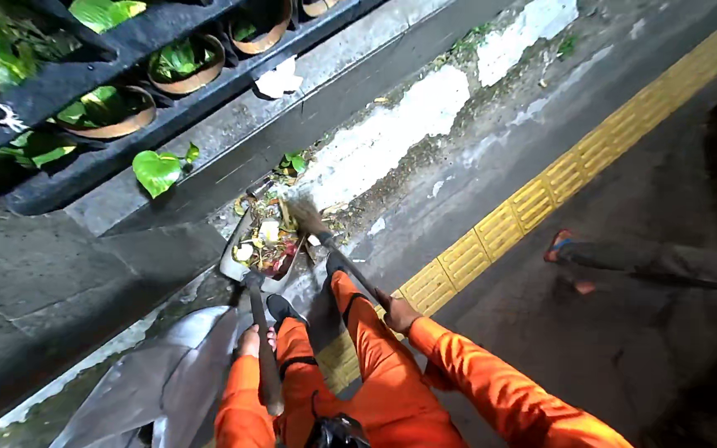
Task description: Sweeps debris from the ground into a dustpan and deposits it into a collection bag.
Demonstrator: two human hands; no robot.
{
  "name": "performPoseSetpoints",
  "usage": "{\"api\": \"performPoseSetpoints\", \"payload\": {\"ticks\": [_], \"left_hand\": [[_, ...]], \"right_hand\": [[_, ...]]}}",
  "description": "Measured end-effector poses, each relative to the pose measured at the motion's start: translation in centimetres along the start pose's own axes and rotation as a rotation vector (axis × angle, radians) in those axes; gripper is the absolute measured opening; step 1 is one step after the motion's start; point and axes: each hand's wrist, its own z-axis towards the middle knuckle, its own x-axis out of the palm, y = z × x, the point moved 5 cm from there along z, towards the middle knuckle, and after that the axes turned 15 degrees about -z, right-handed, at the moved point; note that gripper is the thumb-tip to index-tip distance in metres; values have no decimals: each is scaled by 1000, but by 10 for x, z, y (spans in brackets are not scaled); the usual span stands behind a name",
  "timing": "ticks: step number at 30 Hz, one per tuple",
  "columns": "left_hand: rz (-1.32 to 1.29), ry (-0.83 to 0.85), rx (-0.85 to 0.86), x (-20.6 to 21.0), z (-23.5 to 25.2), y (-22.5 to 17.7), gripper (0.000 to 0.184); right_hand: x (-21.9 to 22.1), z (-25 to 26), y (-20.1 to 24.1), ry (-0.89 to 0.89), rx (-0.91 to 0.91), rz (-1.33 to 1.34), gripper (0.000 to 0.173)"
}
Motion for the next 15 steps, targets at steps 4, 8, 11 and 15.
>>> {"api": "performPoseSetpoints", "payload": {"ticks": [4, 8, 11, 15], "left_hand": [[-95, 74, -20, -30, -4, 3, 48], [-237, 151, -106, -54, -19, 10, 48], [-321, 163, -159, -52, -7, 5, 46], [-259, 113, -143, -39, 2, -1, 42]], "right_hand": [[24, -46, -8, -33, -49, 54, 86], [-3, -45, -10, -221, 92, 207, 79], [-71, 13, 22, -274, 149, 293, 73], [-114, 42, 51, -124, 58, -63, 64]]}}
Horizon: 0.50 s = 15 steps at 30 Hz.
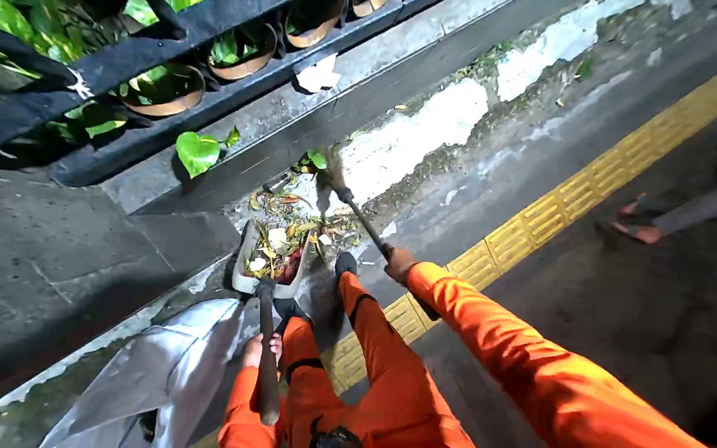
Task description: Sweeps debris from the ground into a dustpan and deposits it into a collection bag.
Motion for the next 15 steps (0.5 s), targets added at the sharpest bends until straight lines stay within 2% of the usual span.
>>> {"api": "performPoseSetpoints", "payload": {"ticks": [2, 4, 6, 9, 11, 15], "left_hand": [[29, -16, 3, -5, -2, 4, 44], [23, 4, 8, -6, -1, 5, 45], [-7, 40, -5, -5, -1, 7, 46], [-11, 27, -28, -7, -5, 13, 47], [0, 33, -18, -4, -1, 15, 47], [90, 63, -21, 10, 1, 21, 47]], "right_hand": [[6, -26, -22, 64, -136, -93, 68], [20, -60, -56, 110, -218, -4, 76], [35, -89, -90, 106, -153, 121, 79], [41, -93, -140, -54, 15, 327, 77], [8, -67, -158, -184, 142, 436, 73], [-115, 39, -190, -319, 285, 483, 55]]}}
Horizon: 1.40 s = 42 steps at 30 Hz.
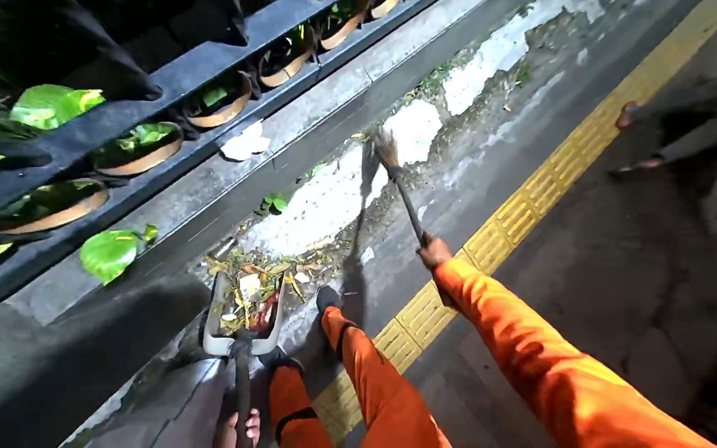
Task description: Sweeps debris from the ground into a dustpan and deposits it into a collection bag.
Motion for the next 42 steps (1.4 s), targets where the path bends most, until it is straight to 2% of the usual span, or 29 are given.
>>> {"api": "performPoseSetpoints", "payload": {"ticks": [2, 4, 7, 9, 12, 15, 19, 21, 25, 28, 31, 33, 35, 37, 38, 40, 42], "left_hand": [[88, 8, 19, 8, 0, 6, 44], [141, -42, 90, 14, -5, 8, 44], [146, -114, 126, 24, -13, 17, 44], [92, -111, 109, 30, -13, 22, 42], [48, -96, 77, 28, -21, 21, 46], [15, -34, 57, 9, -28, 12, 48], [57, -88, 68, 5, -33, 8, 46], [147, -161, 83, 16, -27, 6, 45], [233, -260, 130, 20, -6, 10, 40], [174, -261, 139, -2, -5, 17, 42], [69, -220, 143, -31, -10, 18, 44], [-10, -157, 90, -51, -14, 23, 46], [-119, -68, 15, -59, -11, 25, 47], [-255, -13, -28, -59, -4, 25, 44], [-307, -7, -23, -59, -1, 22, 42], [-352, 12, -19, -67, 11, 22, 40], [-358, 36, -20, -77, 13, 25, 38]], "right_hand": [[-31, 67, 15, -71, -27, -120, 53], [-42, 86, 19, -57, -58, -332, 58], [-21, 34, -11, 55, -206, -508, 67], [-7, -10, -41, 236, -289, -506, 70], [18, -76, -89, 410, -269, -303, 76], [41, -117, -108, 370, -161, -93, 79], [77, -106, -79, 254, -18, -84, 80], [113, -111, -62, 312, -1, -147, 76], [173, -177, -53, 486, -132, -280, 78], [177, -207, -67, 477, -230, -225, 77], [177, -227, -48, 367, -313, -258, 78], [188, -223, -10, 317, -328, -300, 82], [205, -201, 49, 299, -335, -386, 83], [223, -190, 93, 335, -353, -564, 80], [227, -195, 102, 352, -363, -659, 81], [212, -215, 91, 368, -394, -771, 80], [187, -233, 63, 355, -438, -810, 78]]}}
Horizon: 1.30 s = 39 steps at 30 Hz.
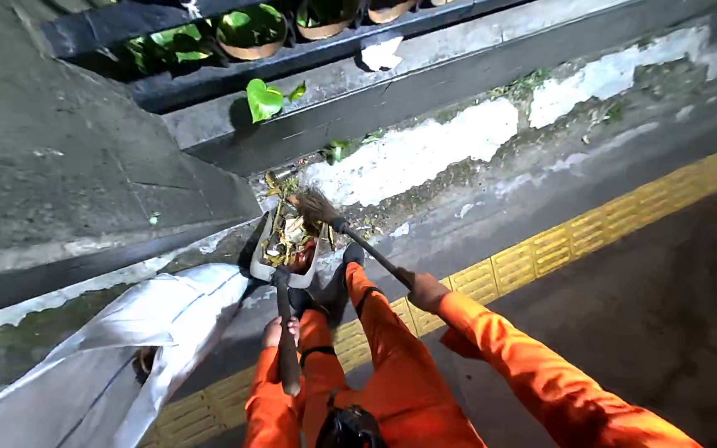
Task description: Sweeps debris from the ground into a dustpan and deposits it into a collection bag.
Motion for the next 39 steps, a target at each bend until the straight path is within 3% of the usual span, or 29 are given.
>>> {"api": "performPoseSetpoints", "payload": {"ticks": [4, 10, 15, 18, 22, 24, 26, 30, 35, 37, 39], "left_hand": [[-25, 22, -39, -22, -16, 0, 41], [25, 19, -60, 1, -7, -12, 38], [66, -26, -11, -10, -4, -10, 40], [32, -38, 4, -23, -1, -8, 40], [40, -50, 22, -32, 1, -5, 40], [217, -43, 133, -34, 6, -9, 36], [398, -80, 225, -25, -5, -12, 40], [506, -140, 244, -40, -1, -15, 42], [466, -232, 196, -53, -15, -25, 33], [562, -249, 205, -47, -18, -34, 30], [654, -254, 216, -38, -15, -40, 29]], "right_hand": [[8, -33, -3, -64, 31, -63, 84], [-62, 46, 58, -12, -25, -284, 84], [-52, -28, -14, 44, -103, -363, 71], [-42, -55, -29, -14, -50, -317, 80], [-71, 17, 22, -45, -47, -311, 85], [-87, 72, 51, -68, -51, -340, 85], [-90, 95, 68, -92, -85, -384, 80], [-66, 54, 30, 30, -191, -509, 78], [42, -32, -60, 76, -69, -191, 79], [77, -44, -55, 30, 44, -3, 81], [91, -29, -19, 20, 108, 150, 83]]}}
